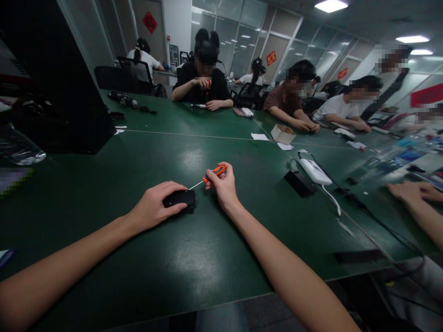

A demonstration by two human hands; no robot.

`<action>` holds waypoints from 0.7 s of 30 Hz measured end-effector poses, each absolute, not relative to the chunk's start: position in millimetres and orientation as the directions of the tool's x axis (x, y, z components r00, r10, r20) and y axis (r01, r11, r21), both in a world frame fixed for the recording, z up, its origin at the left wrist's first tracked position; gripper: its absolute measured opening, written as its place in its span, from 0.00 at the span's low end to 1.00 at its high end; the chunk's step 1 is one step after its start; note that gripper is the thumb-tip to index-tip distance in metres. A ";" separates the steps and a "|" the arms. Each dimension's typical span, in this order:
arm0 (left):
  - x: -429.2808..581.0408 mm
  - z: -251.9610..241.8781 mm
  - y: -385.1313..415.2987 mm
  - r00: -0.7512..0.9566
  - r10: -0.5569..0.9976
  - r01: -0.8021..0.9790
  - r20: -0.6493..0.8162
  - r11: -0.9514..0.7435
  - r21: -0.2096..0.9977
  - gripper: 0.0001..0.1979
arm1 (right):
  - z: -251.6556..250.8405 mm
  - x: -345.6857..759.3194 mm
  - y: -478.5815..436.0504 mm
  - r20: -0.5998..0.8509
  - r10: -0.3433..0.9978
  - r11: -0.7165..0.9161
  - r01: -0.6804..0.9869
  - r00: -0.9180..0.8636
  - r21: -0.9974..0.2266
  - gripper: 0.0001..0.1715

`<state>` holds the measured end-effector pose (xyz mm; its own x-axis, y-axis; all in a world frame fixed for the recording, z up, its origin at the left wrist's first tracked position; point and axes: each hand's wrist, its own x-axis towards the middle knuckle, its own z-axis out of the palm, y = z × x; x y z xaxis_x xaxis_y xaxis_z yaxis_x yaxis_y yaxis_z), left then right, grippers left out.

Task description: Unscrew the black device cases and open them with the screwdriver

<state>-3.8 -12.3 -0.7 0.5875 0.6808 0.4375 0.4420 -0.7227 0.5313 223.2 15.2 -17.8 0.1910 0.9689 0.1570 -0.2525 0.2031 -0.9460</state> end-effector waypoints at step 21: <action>-26.1 6.8 9.9 0.593 0.734 0.471 0.331 -0.649 0.597 0.24 | 9.3 248.3 0.7 0.431 0.709 0.705 0.554 -0.558 -0.443 0.15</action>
